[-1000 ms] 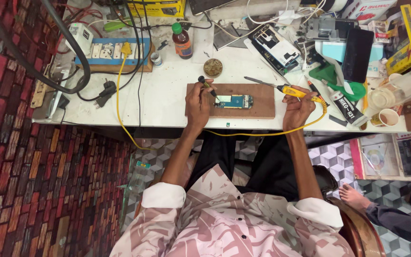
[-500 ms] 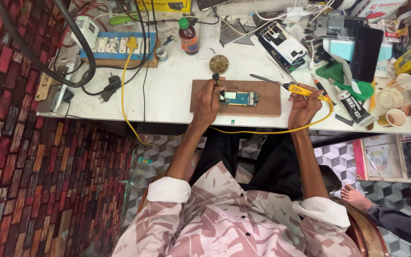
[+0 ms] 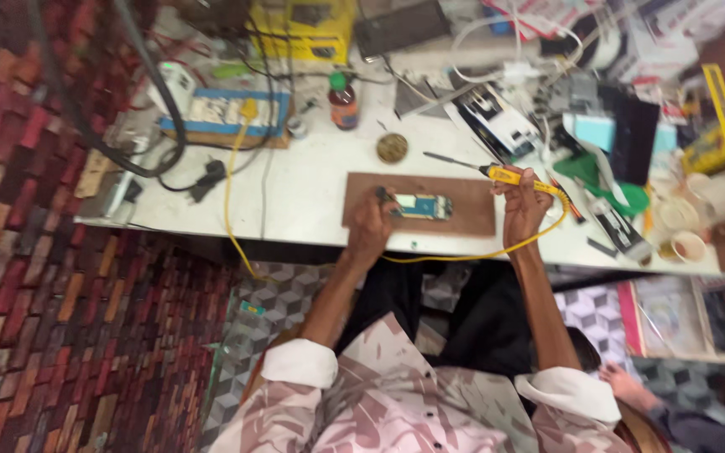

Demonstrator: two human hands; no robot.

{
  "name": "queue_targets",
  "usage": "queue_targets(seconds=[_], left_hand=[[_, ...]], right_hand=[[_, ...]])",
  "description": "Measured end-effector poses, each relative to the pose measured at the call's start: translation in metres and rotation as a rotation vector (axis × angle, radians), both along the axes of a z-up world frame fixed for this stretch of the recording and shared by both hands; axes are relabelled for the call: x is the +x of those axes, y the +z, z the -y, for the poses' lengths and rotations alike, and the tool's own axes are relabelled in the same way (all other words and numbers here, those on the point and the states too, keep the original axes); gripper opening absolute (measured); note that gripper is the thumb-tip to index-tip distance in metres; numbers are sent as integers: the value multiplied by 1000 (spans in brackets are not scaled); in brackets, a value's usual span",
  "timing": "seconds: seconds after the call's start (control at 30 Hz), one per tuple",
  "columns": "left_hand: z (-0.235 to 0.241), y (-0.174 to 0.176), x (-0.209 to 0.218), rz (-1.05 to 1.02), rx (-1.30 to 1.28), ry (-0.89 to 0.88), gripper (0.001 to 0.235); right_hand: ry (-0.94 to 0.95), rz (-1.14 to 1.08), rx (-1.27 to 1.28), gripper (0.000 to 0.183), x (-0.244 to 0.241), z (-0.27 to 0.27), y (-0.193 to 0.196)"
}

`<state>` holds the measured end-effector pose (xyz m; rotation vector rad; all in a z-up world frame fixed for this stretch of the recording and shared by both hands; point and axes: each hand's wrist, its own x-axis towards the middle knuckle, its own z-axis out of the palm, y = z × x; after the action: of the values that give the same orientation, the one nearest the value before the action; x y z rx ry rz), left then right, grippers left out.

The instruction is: The person uses a soldering iron and a screwdriver to work on a small circuit board placed on a wooden block. They repeatedly apply heat to various points on the board while holding it steady with the screwdriver.

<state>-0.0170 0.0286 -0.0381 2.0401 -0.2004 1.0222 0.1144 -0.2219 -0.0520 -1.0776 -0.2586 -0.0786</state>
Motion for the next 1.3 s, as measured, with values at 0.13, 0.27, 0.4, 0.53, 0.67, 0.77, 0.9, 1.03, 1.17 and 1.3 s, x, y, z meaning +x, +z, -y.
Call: queue_targets(seconds=[0.13, 0.27, 0.4, 0.53, 0.67, 0.77, 0.9, 1.03, 1.17, 1.3], left_hand=[[2, 5, -2, 22, -7, -43, 28], [1, 10, -4, 8, -38, -40, 27], [1, 5, 2, -9, -81, -20, 24], [-1, -8, 1, -59, -153, -24, 20], [1, -17, 4, -40, -104, 84, 13], [1, -19, 2, -65, -143, 44, 17], [-1, -15, 1, -67, -138, 11, 13], [0, -9, 2, -83, -144, 3, 15], [1, -7, 0, -150, -205, 8, 6], [0, -5, 1, -116, -160, 33, 6]], right_hand=[[80, 107, -73, 47, 17, -29, 22], [134, 29, -136, 50, 32, -54, 30], [151, 41, -141, 48, 33, -62, 27], [72, 27, -363, 43, 31, -62, 20], [81, 54, -428, 39, 34, -62, 19], [105, 38, -447, 39, 27, -65, 20], [99, 53, -465, 39, 17, -66, 28], [87, 32, -481, 40, 15, -69, 36], [125, 19, -419, 41, 12, -69, 35], [135, 41, -404, 40, 11, -70, 37]])
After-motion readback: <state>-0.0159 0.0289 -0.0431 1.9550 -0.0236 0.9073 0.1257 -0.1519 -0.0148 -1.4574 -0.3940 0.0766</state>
